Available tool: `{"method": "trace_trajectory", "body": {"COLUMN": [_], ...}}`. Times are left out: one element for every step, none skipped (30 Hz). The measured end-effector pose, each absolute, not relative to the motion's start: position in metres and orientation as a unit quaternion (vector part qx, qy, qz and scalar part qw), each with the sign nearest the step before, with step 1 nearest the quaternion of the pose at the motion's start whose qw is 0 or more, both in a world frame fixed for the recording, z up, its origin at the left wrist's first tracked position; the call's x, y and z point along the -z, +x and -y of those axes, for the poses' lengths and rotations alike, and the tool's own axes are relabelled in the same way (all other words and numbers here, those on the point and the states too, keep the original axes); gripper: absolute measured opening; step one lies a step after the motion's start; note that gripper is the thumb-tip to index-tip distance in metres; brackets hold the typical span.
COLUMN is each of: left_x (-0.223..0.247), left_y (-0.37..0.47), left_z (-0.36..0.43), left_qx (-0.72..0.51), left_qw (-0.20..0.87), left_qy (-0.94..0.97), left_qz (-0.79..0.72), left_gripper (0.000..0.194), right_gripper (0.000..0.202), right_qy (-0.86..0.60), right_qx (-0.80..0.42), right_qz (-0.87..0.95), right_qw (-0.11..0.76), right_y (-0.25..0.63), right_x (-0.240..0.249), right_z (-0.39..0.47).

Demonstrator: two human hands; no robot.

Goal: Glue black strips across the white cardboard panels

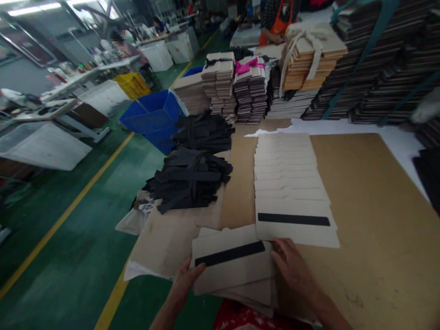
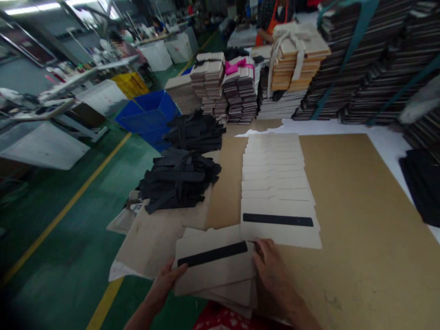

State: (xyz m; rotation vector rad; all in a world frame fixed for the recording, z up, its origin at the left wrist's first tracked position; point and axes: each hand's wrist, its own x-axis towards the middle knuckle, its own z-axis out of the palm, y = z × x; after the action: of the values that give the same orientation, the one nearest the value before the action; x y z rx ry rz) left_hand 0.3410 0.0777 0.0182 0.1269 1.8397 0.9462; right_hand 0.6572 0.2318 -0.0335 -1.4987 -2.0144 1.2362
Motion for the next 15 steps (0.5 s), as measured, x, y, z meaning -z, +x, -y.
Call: {"method": "trace_trajectory", "body": {"left_x": [-0.016,-0.014,-0.013,-0.011,-0.01,-0.01,-0.009,-0.008,-0.006,-0.003,0.001,0.006,0.012,0.018,0.023], "left_y": [0.34,0.339,0.338,0.337,0.336,0.335,0.334,0.332,0.33,0.328,0.325,0.322,0.319,0.316,0.314], "left_z": [-0.076,-0.075,-0.073,-0.072,-0.071,-0.069,-0.067,-0.064,-0.06,-0.056,-0.051,-0.046,-0.041,-0.038,-0.036], "left_qx": [-0.397,-0.4,-0.403,-0.406,-0.41,-0.415,-0.419,-0.421,-0.42,-0.417,-0.411,-0.409,-0.415,-0.419,-0.426], "left_qw": [0.518,0.527,0.532,0.537,0.54,0.544,0.549,0.554,0.557,0.556,0.553,0.54,0.527,0.518,0.516], "left_qy": [0.053,0.055,0.056,0.058,0.058,0.057,0.057,0.057,0.06,0.066,0.072,0.081,0.08,0.074,0.065], "left_qz": [-0.756,-0.748,-0.742,-0.737,-0.733,-0.727,-0.721,-0.716,-0.714,-0.716,-0.721,-0.731,-0.737,-0.742,-0.74], "left_gripper": [0.062,0.062,0.062,0.062,0.063,0.065,0.066,0.067,0.068,0.067,0.066,0.064,0.063,0.063,0.063], "right_gripper": [0.041,0.044,0.046,0.047,0.048,0.048,0.048,0.048,0.048,0.047,0.046,0.045,0.045,0.045,0.044], "right_qy": [-0.526,-0.535,-0.549,-0.565,-0.579,-0.592,-0.601,-0.606,-0.611,-0.618,-0.622,-0.629,-0.634,-0.629,-0.626], "right_qx": [-0.445,-0.443,-0.435,-0.425,-0.419,-0.417,-0.42,-0.426,-0.431,-0.433,-0.435,-0.434,-0.435,-0.446,-0.461], "right_qz": [0.707,0.702,0.697,0.69,0.682,0.673,0.663,0.655,0.648,0.642,0.637,0.631,0.624,0.619,0.609], "right_qw": [0.162,0.158,0.156,0.155,0.154,0.152,0.15,0.147,0.142,0.138,0.134,0.131,0.138,0.152,0.158], "right_y": [0.646,0.637,0.63,0.624,0.62,0.617,0.616,0.615,0.616,0.616,0.618,0.619,0.619,0.619,0.619], "right_x": [0.034,0.035,0.036,0.035,0.035,0.034,0.033,0.033,0.033,0.036,0.04,0.046,0.053,0.061,0.067], "right_z": [-0.219,-0.21,-0.204,-0.201,-0.2,-0.199,-0.198,-0.196,-0.193,-0.187,-0.181,-0.175,-0.169,-0.164,-0.16]}}
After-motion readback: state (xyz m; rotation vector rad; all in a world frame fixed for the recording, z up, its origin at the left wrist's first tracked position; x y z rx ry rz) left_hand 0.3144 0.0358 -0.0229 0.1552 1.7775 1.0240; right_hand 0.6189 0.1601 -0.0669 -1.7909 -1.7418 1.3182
